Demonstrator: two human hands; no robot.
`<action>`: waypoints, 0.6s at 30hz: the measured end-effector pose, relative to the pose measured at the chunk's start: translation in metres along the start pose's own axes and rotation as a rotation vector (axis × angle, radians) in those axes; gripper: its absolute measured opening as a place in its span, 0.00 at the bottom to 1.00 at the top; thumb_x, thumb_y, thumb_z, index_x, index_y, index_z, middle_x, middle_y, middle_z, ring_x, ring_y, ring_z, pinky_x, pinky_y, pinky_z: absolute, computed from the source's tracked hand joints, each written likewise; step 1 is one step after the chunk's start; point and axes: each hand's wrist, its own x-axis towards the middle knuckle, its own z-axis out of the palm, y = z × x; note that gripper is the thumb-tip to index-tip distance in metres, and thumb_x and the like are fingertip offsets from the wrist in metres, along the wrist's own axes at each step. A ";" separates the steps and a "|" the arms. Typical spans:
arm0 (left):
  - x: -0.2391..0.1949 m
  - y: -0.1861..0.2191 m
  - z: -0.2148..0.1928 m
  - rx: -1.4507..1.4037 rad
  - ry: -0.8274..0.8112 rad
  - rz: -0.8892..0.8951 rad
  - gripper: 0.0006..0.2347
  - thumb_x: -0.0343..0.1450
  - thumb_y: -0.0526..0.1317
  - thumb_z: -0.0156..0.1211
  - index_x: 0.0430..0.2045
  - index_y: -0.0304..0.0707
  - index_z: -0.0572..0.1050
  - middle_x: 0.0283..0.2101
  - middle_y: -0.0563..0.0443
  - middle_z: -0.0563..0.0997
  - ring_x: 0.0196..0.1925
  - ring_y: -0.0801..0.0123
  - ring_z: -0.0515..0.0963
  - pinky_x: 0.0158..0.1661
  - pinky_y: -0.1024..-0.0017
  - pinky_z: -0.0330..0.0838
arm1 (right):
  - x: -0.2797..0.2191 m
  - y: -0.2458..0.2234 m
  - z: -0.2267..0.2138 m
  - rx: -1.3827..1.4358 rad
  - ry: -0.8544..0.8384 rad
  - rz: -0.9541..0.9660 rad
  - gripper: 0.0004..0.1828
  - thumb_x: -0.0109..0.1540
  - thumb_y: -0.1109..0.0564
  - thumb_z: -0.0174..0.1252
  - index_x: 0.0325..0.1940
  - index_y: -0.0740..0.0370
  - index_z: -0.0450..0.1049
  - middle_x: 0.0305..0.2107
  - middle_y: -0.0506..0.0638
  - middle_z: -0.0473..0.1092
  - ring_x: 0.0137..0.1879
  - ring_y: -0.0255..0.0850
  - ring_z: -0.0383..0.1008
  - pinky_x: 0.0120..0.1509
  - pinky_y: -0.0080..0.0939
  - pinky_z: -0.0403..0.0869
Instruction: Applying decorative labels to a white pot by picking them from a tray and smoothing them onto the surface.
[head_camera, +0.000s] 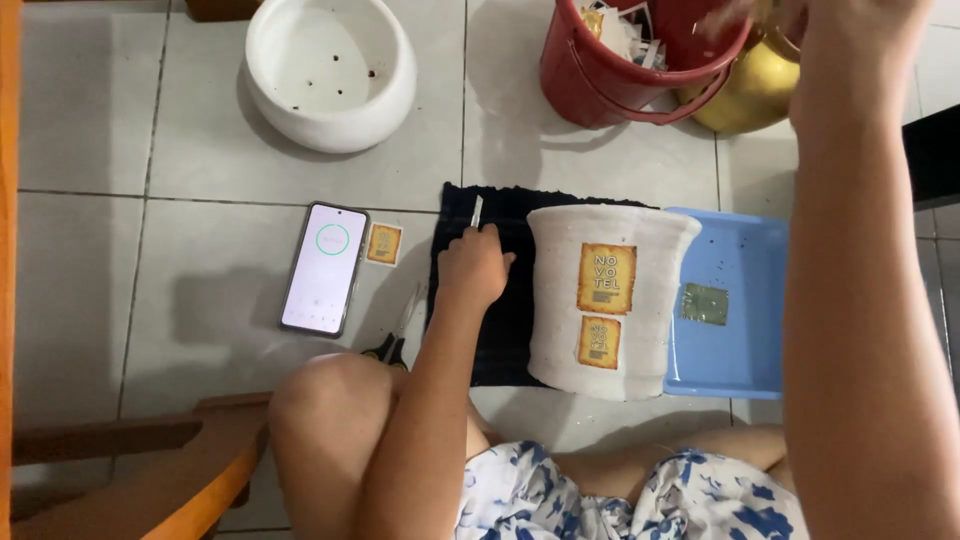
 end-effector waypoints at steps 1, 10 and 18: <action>0.001 0.000 0.002 -0.008 0.024 0.005 0.12 0.68 0.45 0.54 0.34 0.34 0.69 0.35 0.40 0.73 0.34 0.49 0.75 0.30 0.57 0.70 | 0.008 0.005 0.002 -0.041 -0.027 0.063 0.12 0.53 0.68 0.44 0.25 0.57 0.48 0.20 0.44 0.49 0.28 0.31 0.45 0.32 0.34 0.47; 0.008 0.009 -0.009 -0.012 -0.157 -0.041 0.14 0.69 0.47 0.51 0.43 0.38 0.68 0.44 0.42 0.72 0.45 0.50 0.72 0.40 0.57 0.69 | 0.036 0.040 0.053 -0.290 -0.298 0.344 0.08 0.63 0.55 0.51 0.45 0.57 0.69 0.38 0.45 0.74 0.43 0.31 0.76 0.46 0.28 0.77; 0.003 0.009 -0.022 -0.013 -0.151 0.015 0.10 0.68 0.42 0.48 0.39 0.40 0.68 0.40 0.43 0.76 0.42 0.47 0.74 0.39 0.53 0.66 | 0.002 0.046 0.012 -0.104 -0.126 0.316 0.06 0.68 0.56 0.57 0.37 0.51 0.68 0.27 0.40 0.70 0.36 0.24 0.77 0.37 0.23 0.76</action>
